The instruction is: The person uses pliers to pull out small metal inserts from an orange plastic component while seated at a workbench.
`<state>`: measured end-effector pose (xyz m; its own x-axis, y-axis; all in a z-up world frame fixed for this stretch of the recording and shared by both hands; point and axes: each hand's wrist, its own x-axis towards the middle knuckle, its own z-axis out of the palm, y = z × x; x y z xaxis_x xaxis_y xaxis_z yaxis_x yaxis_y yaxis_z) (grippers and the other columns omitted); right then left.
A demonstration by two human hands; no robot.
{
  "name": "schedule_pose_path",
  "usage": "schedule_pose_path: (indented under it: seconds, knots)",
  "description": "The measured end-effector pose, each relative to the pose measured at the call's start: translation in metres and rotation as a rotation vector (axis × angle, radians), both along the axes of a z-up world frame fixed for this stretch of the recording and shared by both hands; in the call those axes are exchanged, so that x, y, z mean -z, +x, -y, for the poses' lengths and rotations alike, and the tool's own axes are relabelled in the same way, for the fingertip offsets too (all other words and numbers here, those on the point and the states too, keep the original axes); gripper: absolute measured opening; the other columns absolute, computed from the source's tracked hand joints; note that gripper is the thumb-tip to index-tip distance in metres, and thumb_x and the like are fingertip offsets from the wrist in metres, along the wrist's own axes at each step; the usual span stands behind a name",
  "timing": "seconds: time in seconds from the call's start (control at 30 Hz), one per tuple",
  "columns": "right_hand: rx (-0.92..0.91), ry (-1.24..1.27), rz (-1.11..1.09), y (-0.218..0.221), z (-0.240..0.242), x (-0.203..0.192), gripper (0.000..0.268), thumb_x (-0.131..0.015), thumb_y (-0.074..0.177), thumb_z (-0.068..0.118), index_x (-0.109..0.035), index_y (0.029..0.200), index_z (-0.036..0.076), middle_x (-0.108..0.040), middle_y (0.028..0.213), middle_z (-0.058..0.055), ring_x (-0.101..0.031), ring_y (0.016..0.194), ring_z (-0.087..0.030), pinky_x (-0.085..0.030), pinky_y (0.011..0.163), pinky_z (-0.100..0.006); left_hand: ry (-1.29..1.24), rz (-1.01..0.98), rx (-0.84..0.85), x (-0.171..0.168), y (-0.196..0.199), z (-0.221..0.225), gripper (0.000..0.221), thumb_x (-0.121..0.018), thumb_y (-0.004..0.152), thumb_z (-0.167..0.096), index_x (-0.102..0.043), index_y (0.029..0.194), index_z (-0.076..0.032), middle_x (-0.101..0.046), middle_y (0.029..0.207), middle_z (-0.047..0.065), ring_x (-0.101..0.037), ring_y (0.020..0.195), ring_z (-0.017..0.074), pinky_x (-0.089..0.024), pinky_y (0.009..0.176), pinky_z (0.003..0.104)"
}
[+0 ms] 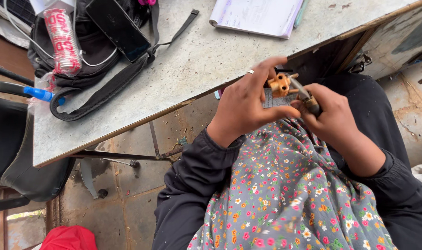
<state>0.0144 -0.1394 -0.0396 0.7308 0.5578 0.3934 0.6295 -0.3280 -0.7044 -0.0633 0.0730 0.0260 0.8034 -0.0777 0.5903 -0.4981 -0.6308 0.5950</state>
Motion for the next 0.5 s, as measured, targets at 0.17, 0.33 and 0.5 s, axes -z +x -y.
schedule_pose_path:
  seconds: [0.17, 0.33, 0.5]
  knots:
    - [0.082, -0.057, -0.094, -0.004, 0.001, -0.003, 0.023, -0.077, 0.094, 0.024, -0.068, 0.106, 0.006, -0.065, 0.081, -0.013, -0.066, 0.069, -0.031, -0.051, 0.066, -0.040, 0.218, 0.111, -0.178, 0.014, 0.010, 0.002, 0.053, -0.058, 0.105, -0.061, -0.063, 0.115, -0.009, -0.068, 0.092, 0.008, -0.068, 0.074, 0.0268, -0.051, 0.062, 0.036]
    - [0.032, -0.041, 0.234, -0.004, -0.004, -0.008, 0.023, -0.077, 0.098, 0.023, -0.066, 0.106, 0.004, -0.063, 0.091, -0.014, -0.065, 0.083, -0.035, -0.050, 0.074, -0.043, -0.315, -0.284, -0.020, 0.045, 0.014, 0.001, 0.052, -0.049, 0.110, -0.054, -0.065, 0.094, -0.008, -0.057, 0.068, 0.004, -0.057, 0.060, 0.0169, -0.044, 0.056, 0.032]
    - [0.050, -0.024, 0.139, -0.005, -0.005, -0.014, 0.023, -0.077, 0.098, 0.023, -0.066, 0.107, 0.004, -0.065, 0.090, -0.014, -0.066, 0.080, -0.033, -0.051, 0.072, -0.041, -0.901, -0.687, 0.429, 0.049, 0.024, -0.007, 0.075, -0.042, 0.119, -0.063, -0.059, 0.076, -0.005, -0.057, 0.056, 0.000, -0.049, 0.051, 0.0085, -0.039, 0.048, 0.025]
